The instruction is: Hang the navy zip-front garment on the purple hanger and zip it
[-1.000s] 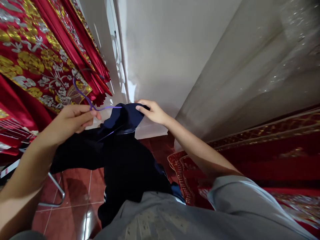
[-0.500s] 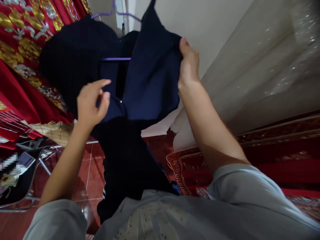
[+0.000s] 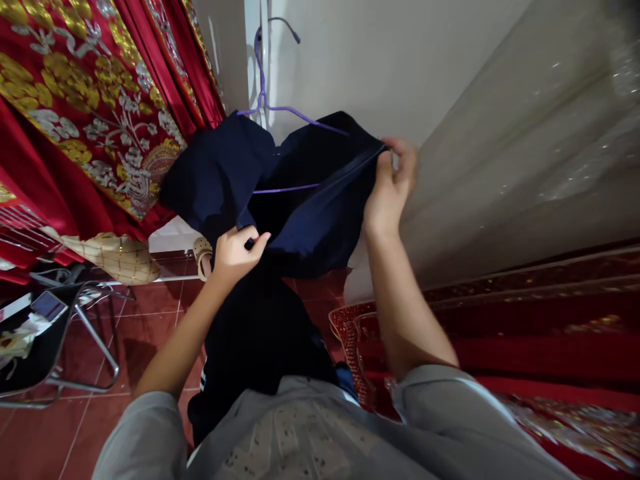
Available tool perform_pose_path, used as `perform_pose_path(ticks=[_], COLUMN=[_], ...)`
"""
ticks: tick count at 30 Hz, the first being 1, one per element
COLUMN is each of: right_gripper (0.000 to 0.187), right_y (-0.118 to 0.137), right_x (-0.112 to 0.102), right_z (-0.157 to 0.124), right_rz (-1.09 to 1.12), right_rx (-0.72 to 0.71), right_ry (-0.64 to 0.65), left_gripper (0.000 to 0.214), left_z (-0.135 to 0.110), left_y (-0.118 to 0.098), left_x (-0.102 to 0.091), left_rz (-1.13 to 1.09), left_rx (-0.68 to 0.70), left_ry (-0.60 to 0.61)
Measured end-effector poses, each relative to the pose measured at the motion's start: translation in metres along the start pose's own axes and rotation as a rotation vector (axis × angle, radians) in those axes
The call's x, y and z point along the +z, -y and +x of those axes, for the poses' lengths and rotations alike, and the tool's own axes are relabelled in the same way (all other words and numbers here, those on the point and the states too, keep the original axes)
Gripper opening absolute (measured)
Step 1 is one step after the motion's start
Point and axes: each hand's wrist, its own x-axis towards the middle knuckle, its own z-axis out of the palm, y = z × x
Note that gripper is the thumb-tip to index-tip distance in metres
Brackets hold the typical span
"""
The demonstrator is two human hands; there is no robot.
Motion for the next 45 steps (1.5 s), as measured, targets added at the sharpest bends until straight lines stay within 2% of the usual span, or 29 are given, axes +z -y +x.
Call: perform_pose_path(ticks=[2,3,4,5,6,7,8,9,10,11,15,17,19,22,27,30,32,34,37,39,41,43,45], right_gripper=[0.036,0.034,0.029,0.023,0.018,0.018,0.018,0.018,0.019,0.02,0.021,0.018,0.017,0.022,0.023,0.023,0.027,0.031,0.032,0.028,0.027,0.027,0.028], right_y=[0.025,0.038,0.049,0.058,0.065,0.069,0.07,0.07,0.07,0.068,0.064,0.063,0.063,0.062,0.061,0.06,0.059,0.06,0.064,0.07,0.078,0.085,0.088], right_x=[0.001,0.003,0.005,0.009,0.013,0.017,0.022,0.025,0.028,0.029,0.027,0.023,0.021,0.021,0.024,0.03,0.039,0.055,0.083,0.098,0.106,0.105,0.099], right_z=[-0.035,-0.058,-0.083,-0.108,-0.131,-0.152,-0.168,-0.179,-0.186,-0.189,-0.179,-0.174,-0.173,-0.176,-0.183,-0.171,-0.145,-0.105,-0.032,0.01,0.035,0.043,0.04], right_rz=[-0.08,-0.089,-0.067,-0.007,0.086,0.187,0.262,0.32,0.354,0.37,0.333,0.281,0.241,0.222,0.238,0.166,0.127,0.099,0.014,-0.073,-0.132,-0.144,-0.124], right_rx=[-0.049,-0.027,0.014,0.075,0.156,0.239,0.302,0.354,0.387,0.404,0.386,0.383,0.396,0.397,0.386,0.252,0.099,-0.032,-0.104,-0.159,-0.223,-0.249,-0.231], right_ry=[-0.173,-0.252,-0.266,-0.214,-0.046,0.245,0.464,0.631,0.716,0.724,0.567,0.493,0.439,0.436,0.468,0.43,0.381,0.362,0.379,0.4,0.409,0.389,0.363], left_gripper=[0.039,0.038,0.037,0.035,0.033,0.03,0.025,0.02,0.015,0.015,0.056,0.061,0.055,0.037,0.01,0.008,0.008,0.007,0.004,0.006,0.01,0.015,0.017], left_z=[-0.015,-0.02,-0.025,-0.029,-0.033,-0.036,-0.039,-0.041,-0.044,-0.047,-0.059,-0.062,-0.062,-0.061,-0.061,-0.061,-0.06,-0.059,-0.061,-0.064,-0.065,-0.061,-0.048], left_y=[-0.008,-0.013,-0.017,-0.021,-0.024,-0.027,-0.029,-0.032,-0.033,-0.035,-0.039,-0.041,-0.043,-0.044,-0.044,-0.046,-0.049,-0.05,-0.048,-0.045,-0.039,-0.032,-0.026], left_x=[0.003,0.003,0.003,0.003,0.002,0.002,0.001,0.001,0.002,0.003,0.01,0.014,0.016,0.02,0.027,0.027,0.026,0.026,0.036,0.048,0.06,0.066,0.062], left_rz=[-0.144,-0.221,-0.293,-0.352,-0.398,-0.429,-0.453,-0.485,-0.532,-0.591,-0.841,-0.886,-0.863,-0.766,-0.701,-0.71,-0.708,-0.694,-0.662,-0.627,-0.586,-0.563,-0.549], left_rx=[-0.04,-0.069,-0.105,-0.146,-0.192,-0.237,-0.277,-0.306,-0.324,-0.332,-0.281,-0.263,-0.26,-0.257,-0.347,-0.385,-0.366,-0.342,-0.33,-0.326,-0.303,-0.258,-0.2], left_ry=[-0.126,-0.158,-0.179,-0.2,-0.224,-0.251,-0.274,-0.294,-0.307,-0.315,-0.267,-0.215,-0.179,-0.18,-0.292,-0.339,-0.352,-0.361,-0.324,-0.258,-0.142,0.025,0.143])
